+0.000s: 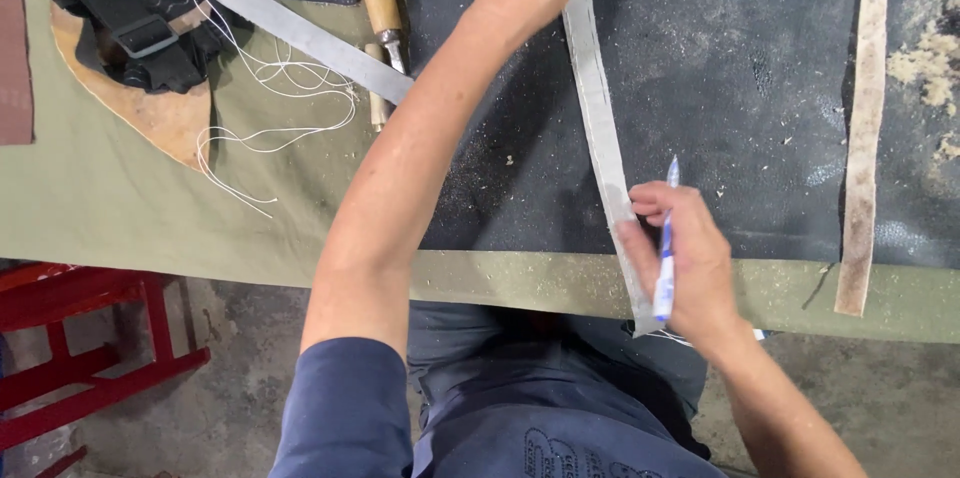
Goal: Measuring and marking a thin strip of leather with a ruler and pen on a workshop table.
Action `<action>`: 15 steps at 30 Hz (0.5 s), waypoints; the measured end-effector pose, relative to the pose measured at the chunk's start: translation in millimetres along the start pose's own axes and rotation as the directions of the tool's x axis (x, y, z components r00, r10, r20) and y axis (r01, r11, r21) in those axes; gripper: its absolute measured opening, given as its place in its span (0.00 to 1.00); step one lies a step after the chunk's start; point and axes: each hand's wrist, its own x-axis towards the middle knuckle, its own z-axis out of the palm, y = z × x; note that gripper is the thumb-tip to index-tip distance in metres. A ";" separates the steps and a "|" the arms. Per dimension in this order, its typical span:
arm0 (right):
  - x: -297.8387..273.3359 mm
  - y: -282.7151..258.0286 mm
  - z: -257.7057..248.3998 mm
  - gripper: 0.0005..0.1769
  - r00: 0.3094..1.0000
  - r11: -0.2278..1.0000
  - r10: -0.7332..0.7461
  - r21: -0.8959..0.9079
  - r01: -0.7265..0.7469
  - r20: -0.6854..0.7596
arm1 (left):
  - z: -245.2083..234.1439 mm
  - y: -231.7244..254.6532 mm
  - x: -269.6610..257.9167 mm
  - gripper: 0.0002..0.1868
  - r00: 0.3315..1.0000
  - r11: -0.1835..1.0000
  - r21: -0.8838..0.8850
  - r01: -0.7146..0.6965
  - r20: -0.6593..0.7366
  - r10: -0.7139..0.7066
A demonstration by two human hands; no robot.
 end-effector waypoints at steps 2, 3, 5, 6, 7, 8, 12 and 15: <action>9.8 -1.5 -14.9 0.08 0.964 0.954 0.264 0.141 -0.266 0.031 | -28.4 23.7 -16.9 0.38 0.976 0.995 0.059 -0.086 0.204 0.072; 20.2 3.5 -21.1 0.08 0.964 0.953 0.265 0.142 -0.266 0.030 | -39.4 33.7 -31.4 0.38 0.976 0.995 0.059 -0.086 0.205 0.072; 41.0 12.9 -31.7 0.28 0.972 0.884 0.233 0.417 -0.214 0.005 | -63.2 51.2 -62.8 0.28 0.945 0.996 0.015 -0.089 0.318 0.080; 50.7 20.3 -33.7 0.28 0.973 0.882 0.232 0.419 -0.214 0.009 | -70.6 49.7 -80.4 0.28 0.945 0.996 0.019 -0.086 0.317 0.075; 60.3 27.9 -35.6 0.30 0.979 0.913 0.192 0.379 -0.154 -0.063 | -77.7 48.5 -98.1 0.26 0.934 0.991 -0.046 -0.125 0.333 0.133; 69.1 35.2 -36.8 0.33 0.980 0.938 0.150 0.333 -0.099 -0.133 | -84.8 47.0 -116.5 0.23 0.919 0.981 -0.111 -0.161 0.346 0.190; 89.8 54.8 -19.6 0.29 0.953 0.810 0.278 0.563 -0.163 -0.124 | -94.1 28.4 -155.8 0.24 0.906 0.980 -0.146 -0.136 0.381 0.183; 93.1 50.2 -6.8 0.15 0.934 0.756 0.343 0.620 -0.213 -0.097 | -90.2 15.2 -168.0 0.17 0.917 0.987 -0.076 -0.144 0.364 0.162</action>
